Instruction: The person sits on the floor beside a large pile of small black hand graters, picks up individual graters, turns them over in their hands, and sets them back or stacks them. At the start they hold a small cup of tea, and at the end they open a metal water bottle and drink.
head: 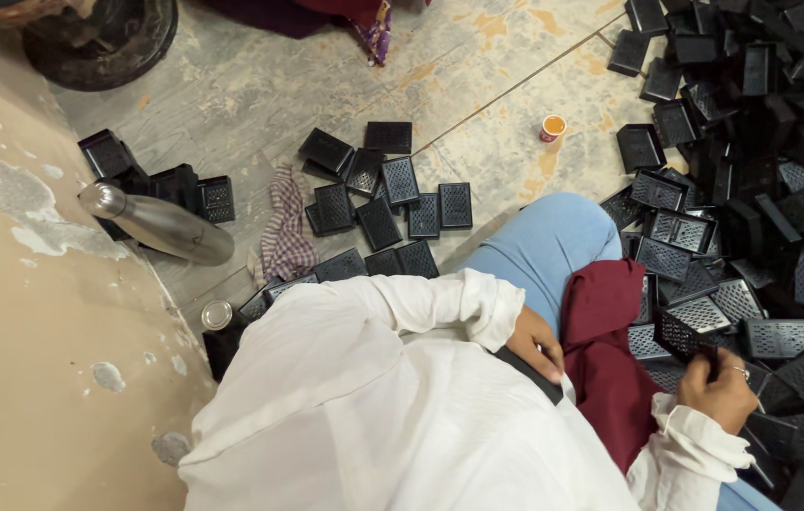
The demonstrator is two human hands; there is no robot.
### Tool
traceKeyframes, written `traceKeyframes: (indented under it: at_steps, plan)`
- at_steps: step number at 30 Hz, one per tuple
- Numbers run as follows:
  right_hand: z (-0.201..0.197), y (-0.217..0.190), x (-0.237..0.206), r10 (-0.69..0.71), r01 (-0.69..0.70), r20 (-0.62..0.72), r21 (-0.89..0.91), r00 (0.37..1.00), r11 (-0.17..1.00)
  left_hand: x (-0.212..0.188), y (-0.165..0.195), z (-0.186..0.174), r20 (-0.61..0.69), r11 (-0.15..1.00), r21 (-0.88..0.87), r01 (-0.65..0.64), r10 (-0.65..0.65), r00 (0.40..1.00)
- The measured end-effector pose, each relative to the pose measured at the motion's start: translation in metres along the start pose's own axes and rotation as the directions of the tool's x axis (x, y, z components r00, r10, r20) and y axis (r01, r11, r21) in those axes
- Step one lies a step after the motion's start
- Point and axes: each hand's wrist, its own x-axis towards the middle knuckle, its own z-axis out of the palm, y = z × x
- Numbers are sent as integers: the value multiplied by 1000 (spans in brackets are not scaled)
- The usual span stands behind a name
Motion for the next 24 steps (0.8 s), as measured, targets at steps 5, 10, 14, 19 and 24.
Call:
traceKeyframes:
  at_steps: [5, 10, 14, 19, 24]
  plan:
    - [0, -19, -12, -57, 58, -21, 59, 998, 997, -8, 35, 14, -25, 982, 29, 184, -184, 983]
    - [-9, -36, -15, 28, -28, 3, 51, 1000, 998, 1, 26, -3, -266, 961, -223, -161, 98, 959]
    - [-10, -41, -14, -10, 10, 2, 52, 1000, 999, -6, 5, -24, -420, 545, -749, -376, 48, 906]
    - [0, -33, -14, -13, 13, 0, 45, 1000, 999, -29, -6, -52, -556, 516, -753, -409, -164, 815]
    - [14, -5, -18, -44, 48, -80, 53, 996, 997, -94, 14, -117, -993, 950, -108, -292, -92, 67]
